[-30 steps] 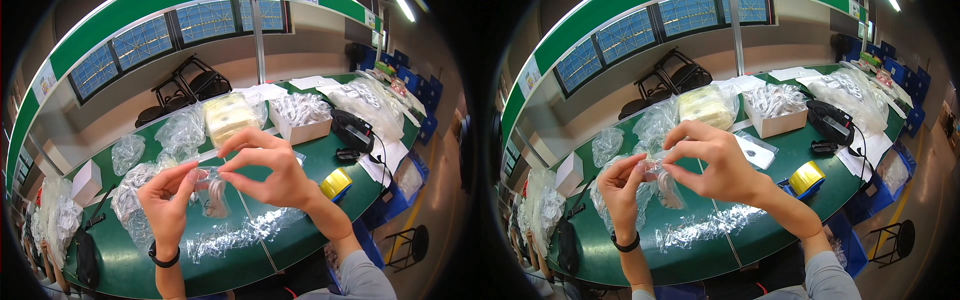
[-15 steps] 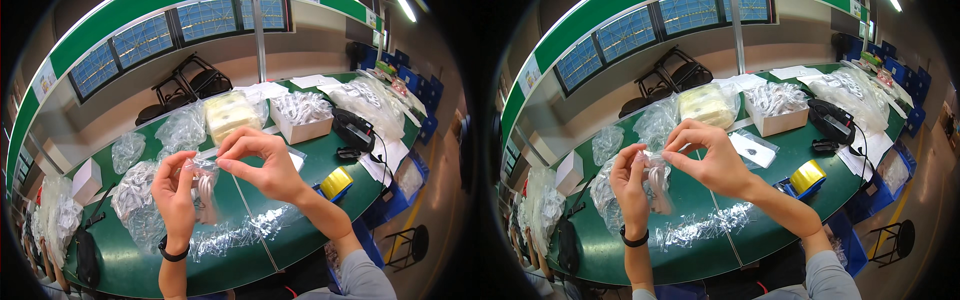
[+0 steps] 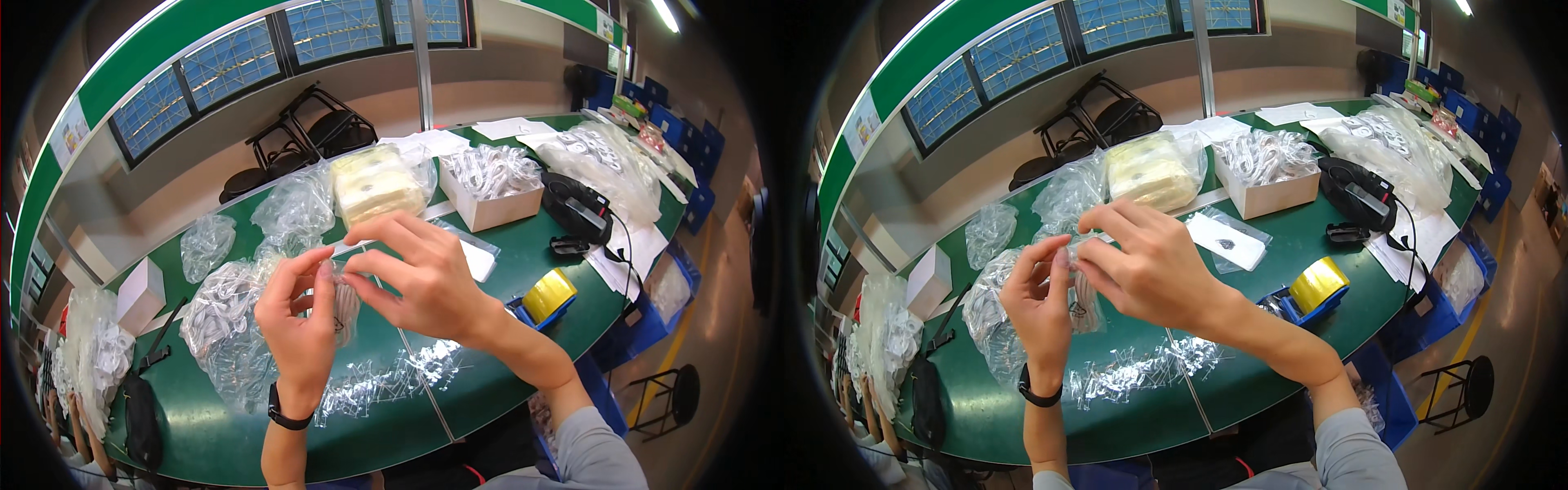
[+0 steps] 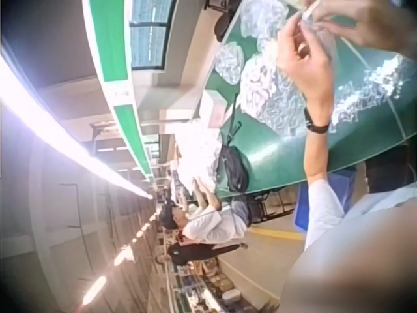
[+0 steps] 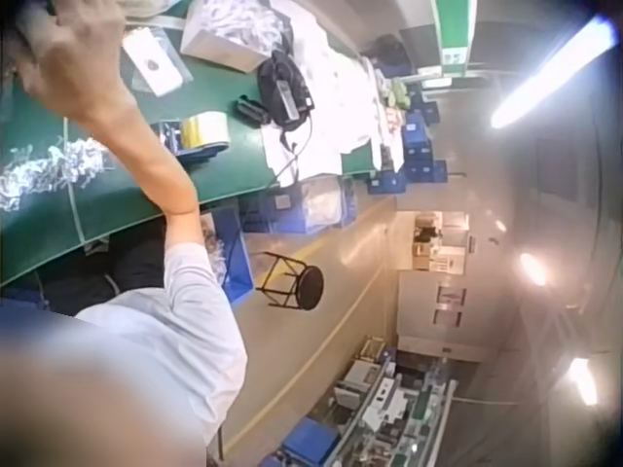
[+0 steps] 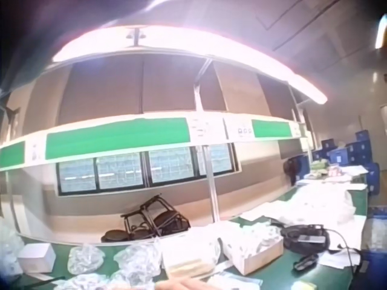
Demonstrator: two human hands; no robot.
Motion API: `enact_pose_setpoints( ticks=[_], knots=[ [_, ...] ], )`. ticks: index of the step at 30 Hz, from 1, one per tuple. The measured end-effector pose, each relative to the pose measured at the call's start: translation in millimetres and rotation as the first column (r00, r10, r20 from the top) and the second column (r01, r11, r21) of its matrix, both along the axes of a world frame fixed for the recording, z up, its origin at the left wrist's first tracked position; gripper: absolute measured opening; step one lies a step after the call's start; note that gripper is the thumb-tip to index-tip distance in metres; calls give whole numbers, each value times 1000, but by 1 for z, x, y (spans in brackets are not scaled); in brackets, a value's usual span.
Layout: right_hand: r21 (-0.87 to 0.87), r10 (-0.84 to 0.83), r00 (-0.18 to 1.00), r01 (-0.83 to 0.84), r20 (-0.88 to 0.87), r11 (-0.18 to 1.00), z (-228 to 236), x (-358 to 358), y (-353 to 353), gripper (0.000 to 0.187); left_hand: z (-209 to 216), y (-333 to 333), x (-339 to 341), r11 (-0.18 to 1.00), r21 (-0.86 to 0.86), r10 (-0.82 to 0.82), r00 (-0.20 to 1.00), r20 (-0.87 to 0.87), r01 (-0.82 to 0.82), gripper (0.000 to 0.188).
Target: Packing small electronic cables into individual plastic bags at a workstation.
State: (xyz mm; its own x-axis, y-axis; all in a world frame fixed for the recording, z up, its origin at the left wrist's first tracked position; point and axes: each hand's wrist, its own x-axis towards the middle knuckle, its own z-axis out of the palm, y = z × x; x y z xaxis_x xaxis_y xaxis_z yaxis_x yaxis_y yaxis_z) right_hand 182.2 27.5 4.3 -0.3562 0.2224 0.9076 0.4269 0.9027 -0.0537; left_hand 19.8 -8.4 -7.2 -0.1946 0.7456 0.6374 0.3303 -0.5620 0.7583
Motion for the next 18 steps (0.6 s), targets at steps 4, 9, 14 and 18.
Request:
enact_pose_setpoints(
  ticks=[4, 9, 14, 18],
  knots=[
    [-26, 25, 997, -27, -67, 999, 0, 0, 1, 18, -1, 1, 1, 997, 68, 49, 994, -95, -43, 15],
    [-433, 118, 969, -203, -215, 878, 3, 8, 7, 8, -4, 5, -1, 995, 93, -28, 990, -135, 41, 17],
    [-637, 226, 944, -329, -240, 697, 16, 29, 10, 10, -1, 7, -8, 982, -29, -189, 977, -95, 187, 18],
    [-697, 205, 911, -407, -358, 590, 16, 38, 20, 14, -1, 9, -14, 989, -68, -134, 991, 5, 134, 17]
  ],
)
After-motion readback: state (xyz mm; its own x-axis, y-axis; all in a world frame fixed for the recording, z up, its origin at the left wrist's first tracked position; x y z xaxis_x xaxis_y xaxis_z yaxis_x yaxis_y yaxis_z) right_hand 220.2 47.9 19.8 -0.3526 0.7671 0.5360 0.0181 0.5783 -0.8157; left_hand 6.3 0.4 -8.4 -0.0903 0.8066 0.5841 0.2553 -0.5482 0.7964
